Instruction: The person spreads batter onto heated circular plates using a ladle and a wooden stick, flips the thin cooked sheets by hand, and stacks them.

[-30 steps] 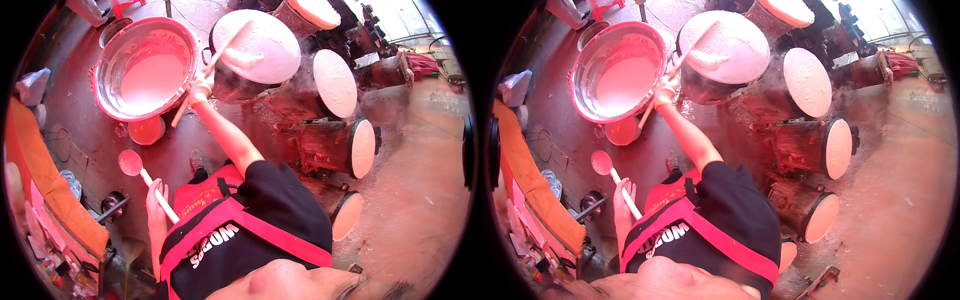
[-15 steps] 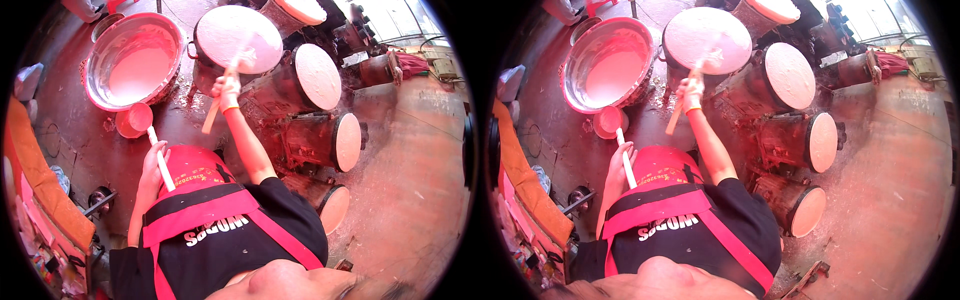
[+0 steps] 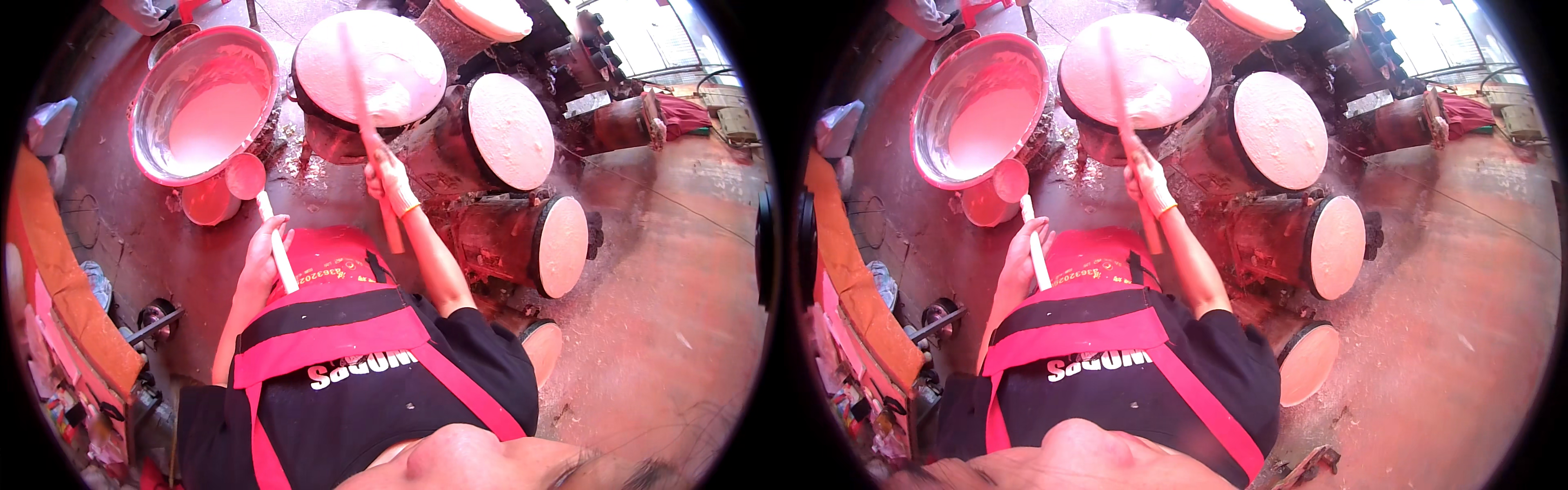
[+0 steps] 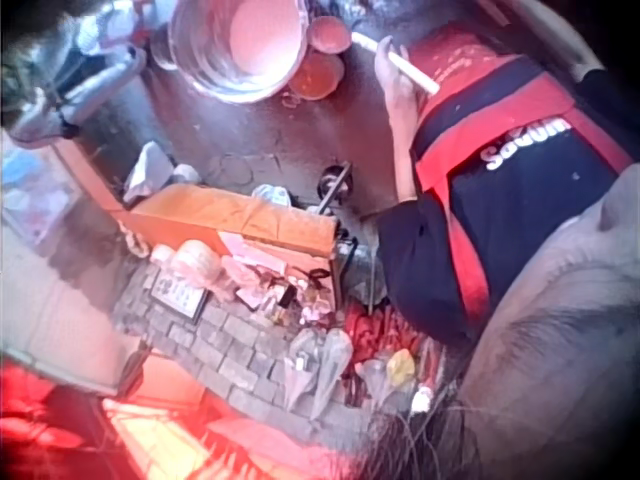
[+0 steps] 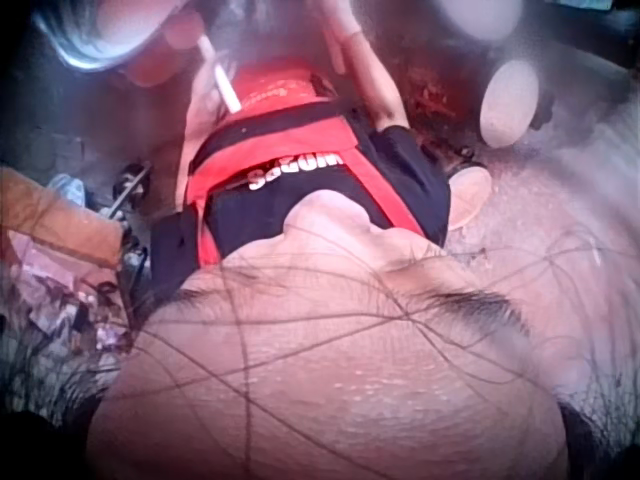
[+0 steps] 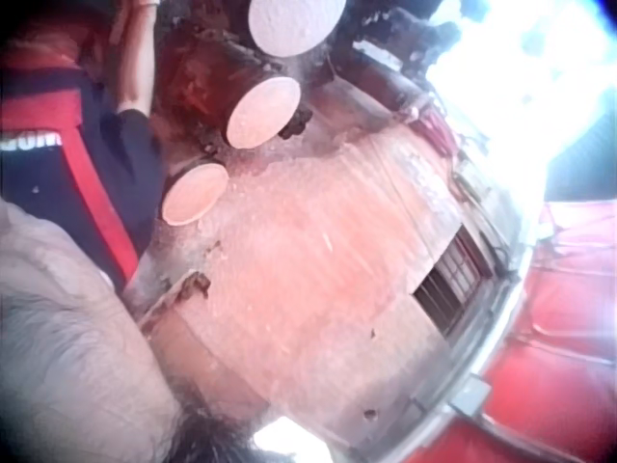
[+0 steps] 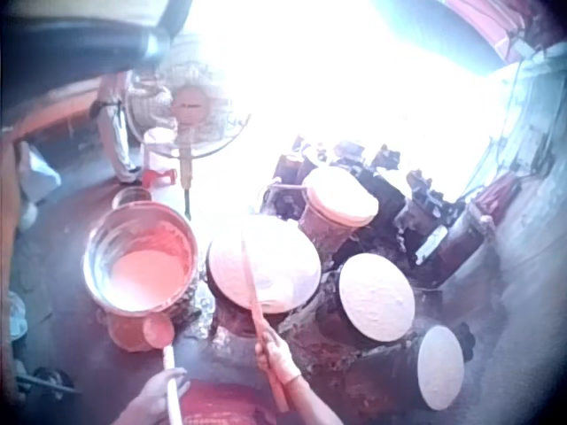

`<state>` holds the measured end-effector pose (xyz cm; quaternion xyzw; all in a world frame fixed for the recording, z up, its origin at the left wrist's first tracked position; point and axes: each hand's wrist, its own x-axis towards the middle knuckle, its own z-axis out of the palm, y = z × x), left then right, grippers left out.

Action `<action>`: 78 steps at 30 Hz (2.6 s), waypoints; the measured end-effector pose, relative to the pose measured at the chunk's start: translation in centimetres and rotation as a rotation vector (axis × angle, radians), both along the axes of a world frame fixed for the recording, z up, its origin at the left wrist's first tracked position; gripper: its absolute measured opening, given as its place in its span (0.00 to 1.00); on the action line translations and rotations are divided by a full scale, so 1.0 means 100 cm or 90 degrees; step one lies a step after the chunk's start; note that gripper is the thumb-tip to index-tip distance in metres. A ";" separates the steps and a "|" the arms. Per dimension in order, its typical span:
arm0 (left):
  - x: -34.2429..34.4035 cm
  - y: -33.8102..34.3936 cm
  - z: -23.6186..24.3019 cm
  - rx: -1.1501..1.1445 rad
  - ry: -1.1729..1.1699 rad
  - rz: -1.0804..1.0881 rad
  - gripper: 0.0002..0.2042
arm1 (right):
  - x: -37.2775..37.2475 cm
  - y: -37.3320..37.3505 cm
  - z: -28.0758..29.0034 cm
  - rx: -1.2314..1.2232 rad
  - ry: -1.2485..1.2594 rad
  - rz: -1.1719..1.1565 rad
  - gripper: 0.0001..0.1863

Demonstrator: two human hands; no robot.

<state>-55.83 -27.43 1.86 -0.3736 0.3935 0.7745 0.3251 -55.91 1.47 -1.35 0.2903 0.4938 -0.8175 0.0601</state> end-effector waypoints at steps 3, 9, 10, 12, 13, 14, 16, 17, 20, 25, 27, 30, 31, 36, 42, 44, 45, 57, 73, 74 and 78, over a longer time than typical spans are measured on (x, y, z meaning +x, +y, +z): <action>0.000 0.020 0.002 -0.004 0.013 0.006 0.11 | 0.029 0.046 -0.010 0.013 -0.012 0.070 0.21; -0.002 0.060 0.003 -0.019 0.053 -0.005 0.09 | 0.011 0.094 0.000 0.014 0.029 -0.044 0.16; -0.001 0.066 0.003 -0.014 0.056 0.001 0.09 | 0.017 0.091 0.002 0.045 -0.016 0.039 0.15; 0.002 0.076 0.005 -0.005 0.057 0.015 0.10 | 0.034 0.095 0.001 -0.006 -0.024 0.116 0.20; 0.005 0.080 0.004 -0.005 0.057 0.021 0.10 | 0.042 0.107 -0.007 -0.030 -0.027 0.138 0.22; 0.007 0.083 0.004 -0.006 0.057 0.027 0.10 | 0.047 0.121 -0.013 -0.023 -0.038 0.101 0.21; 0.014 0.088 0.004 -0.012 0.052 0.039 0.10 | 0.045 0.147 -0.024 0.006 -0.035 0.047 0.20; 0.017 0.091 0.004 -0.016 0.045 0.043 0.10 | 0.040 0.160 -0.028 -0.016 -0.026 0.040 0.20; 0.020 0.092 0.002 -0.010 0.036 0.040 0.10 | 0.008 0.194 -0.038 -0.024 -0.009 0.065 0.20; 0.013 0.083 0.005 -0.011 0.038 0.023 0.10 | -0.061 0.209 -0.034 0.026 0.039 0.019 0.20; 0.006 0.077 0.003 -0.004 0.045 0.006 0.11 | -0.076 0.189 -0.019 0.043 0.082 -0.088 0.19; -0.006 0.073 0.007 -0.031 0.067 -0.011 0.10 | -0.089 0.136 0.009 0.272 -0.056 -0.125 0.21; -0.008 0.070 0.010 -0.023 0.076 -0.009 0.09 | -0.084 0.122 0.024 0.266 -0.051 -0.087 0.22; -0.016 0.058 0.028 0.024 0.140 -0.028 0.08 | -0.044 0.103 -0.011 0.259 0.092 -0.310 0.20; -0.032 0.060 0.048 0.078 0.147 -0.175 0.08 | -0.057 0.043 0.000 0.251 -0.045 -0.151 0.21; -0.033 0.060 0.048 0.079 0.161 -0.173 0.09 | -0.050 0.047 0.008 0.229 0.001 -0.145 0.20; -0.035 0.059 0.048 0.082 0.168 -0.170 0.09 | -0.040 0.054 0.003 0.267 0.037 -0.194 0.21; -0.029 0.058 0.041 0.058 0.183 -0.209 0.09 | -0.020 0.072 -0.022 0.361 0.129 -0.141 0.20; -0.010 0.085 0.039 0.030 0.203 -0.161 0.07 | -0.027 0.127 -0.018 0.409 0.181 -0.059 0.17; -0.012 0.090 0.040 0.017 0.209 -0.166 0.07 | -0.014 0.122 -0.007 0.423 0.192 0.020 0.17; -0.047 0.107 0.035 -0.060 0.280 -0.197 0.06 | 0.055 0.106 0.001 0.429 0.157 0.152 0.20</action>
